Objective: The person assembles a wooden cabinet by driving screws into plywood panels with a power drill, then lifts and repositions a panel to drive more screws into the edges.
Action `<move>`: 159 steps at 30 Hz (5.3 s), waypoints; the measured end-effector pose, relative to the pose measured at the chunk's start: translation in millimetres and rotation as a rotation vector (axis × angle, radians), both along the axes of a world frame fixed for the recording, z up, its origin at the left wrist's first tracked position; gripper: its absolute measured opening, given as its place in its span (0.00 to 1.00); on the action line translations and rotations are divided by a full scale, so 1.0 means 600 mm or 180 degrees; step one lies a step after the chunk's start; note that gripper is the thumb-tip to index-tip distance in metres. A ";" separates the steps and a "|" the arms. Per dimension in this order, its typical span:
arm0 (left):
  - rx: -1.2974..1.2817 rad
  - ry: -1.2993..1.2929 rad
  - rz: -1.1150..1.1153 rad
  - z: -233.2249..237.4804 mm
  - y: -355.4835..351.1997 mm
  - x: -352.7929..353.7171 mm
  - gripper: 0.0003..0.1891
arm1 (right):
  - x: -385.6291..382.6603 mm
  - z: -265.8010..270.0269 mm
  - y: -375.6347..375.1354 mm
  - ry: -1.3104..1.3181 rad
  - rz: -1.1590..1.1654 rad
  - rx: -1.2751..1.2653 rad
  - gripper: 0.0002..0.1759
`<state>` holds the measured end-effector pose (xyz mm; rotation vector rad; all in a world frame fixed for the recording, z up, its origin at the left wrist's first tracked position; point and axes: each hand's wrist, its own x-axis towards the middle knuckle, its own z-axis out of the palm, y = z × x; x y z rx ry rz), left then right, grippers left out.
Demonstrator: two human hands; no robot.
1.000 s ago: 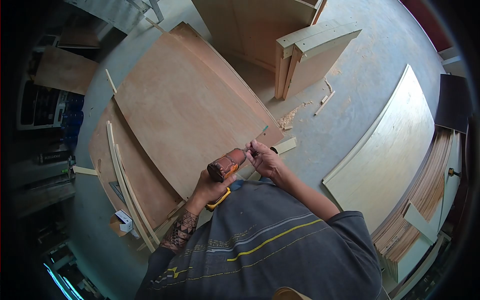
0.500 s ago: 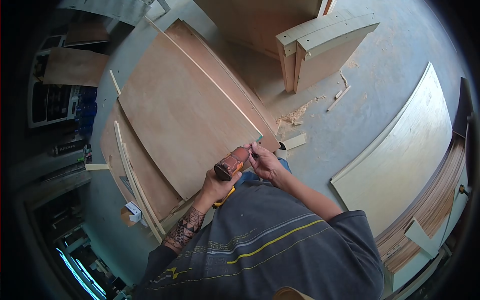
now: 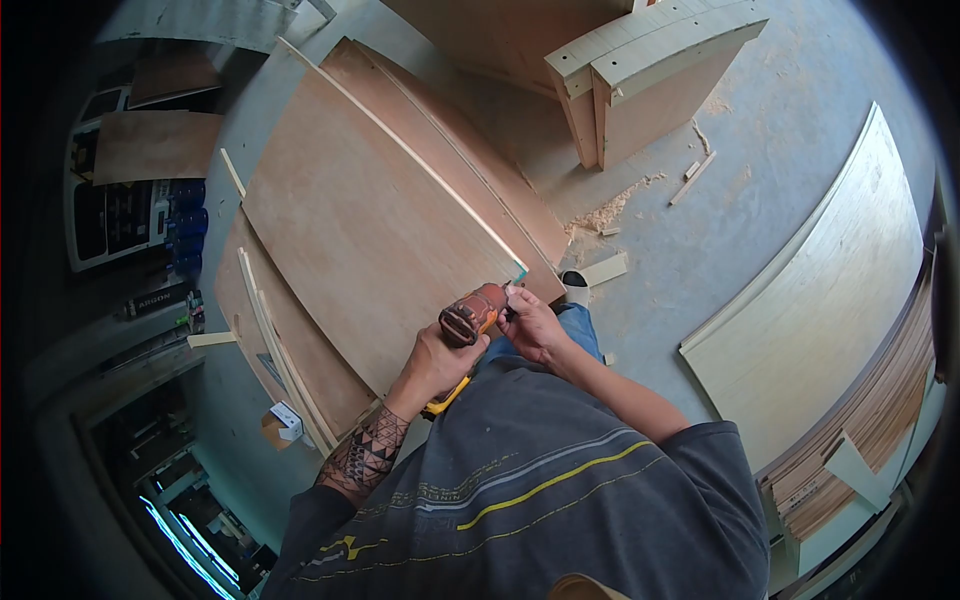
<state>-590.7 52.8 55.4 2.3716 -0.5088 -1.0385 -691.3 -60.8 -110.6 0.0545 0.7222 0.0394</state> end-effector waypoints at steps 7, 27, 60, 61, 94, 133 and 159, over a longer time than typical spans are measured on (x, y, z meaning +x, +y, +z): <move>-0.0052 -0.0006 0.0060 -0.010 0.001 -0.002 0.19 | 0.002 -0.006 0.000 -0.0060 0.0087 -0.0062 0.10; 0.0459 0.0205 -0.0036 -0.035 -0.022 0.005 0.21 | -0.047 -0.020 0.015 0.0039 0.1575 -0.1328 0.12; -0.1030 0.0257 0.0856 -0.041 0.132 -0.012 0.23 | 0.077 0.068 -0.122 -0.0962 0.1182 -0.2268 0.06; -0.1179 0.0365 0.1028 -0.034 0.138 -0.010 0.22 | 0.095 0.079 -0.118 -0.0909 0.1145 -0.2260 0.07; -0.2705 0.0516 0.2059 0.000 0.279 0.112 0.18 | 0.330 0.193 0.101 -0.1053 0.1072 -0.1090 0.11; -0.1004 0.0462 0.1941 -0.063 -0.012 1.037 0.10 | 0.653 -0.039 -0.040 0.1090 0.1303 -0.6932 0.17; -0.0706 0.0504 0.1982 -0.062 -0.032 1.043 0.09 | 0.658 -0.041 -0.035 0.1125 0.1173 -0.7011 0.15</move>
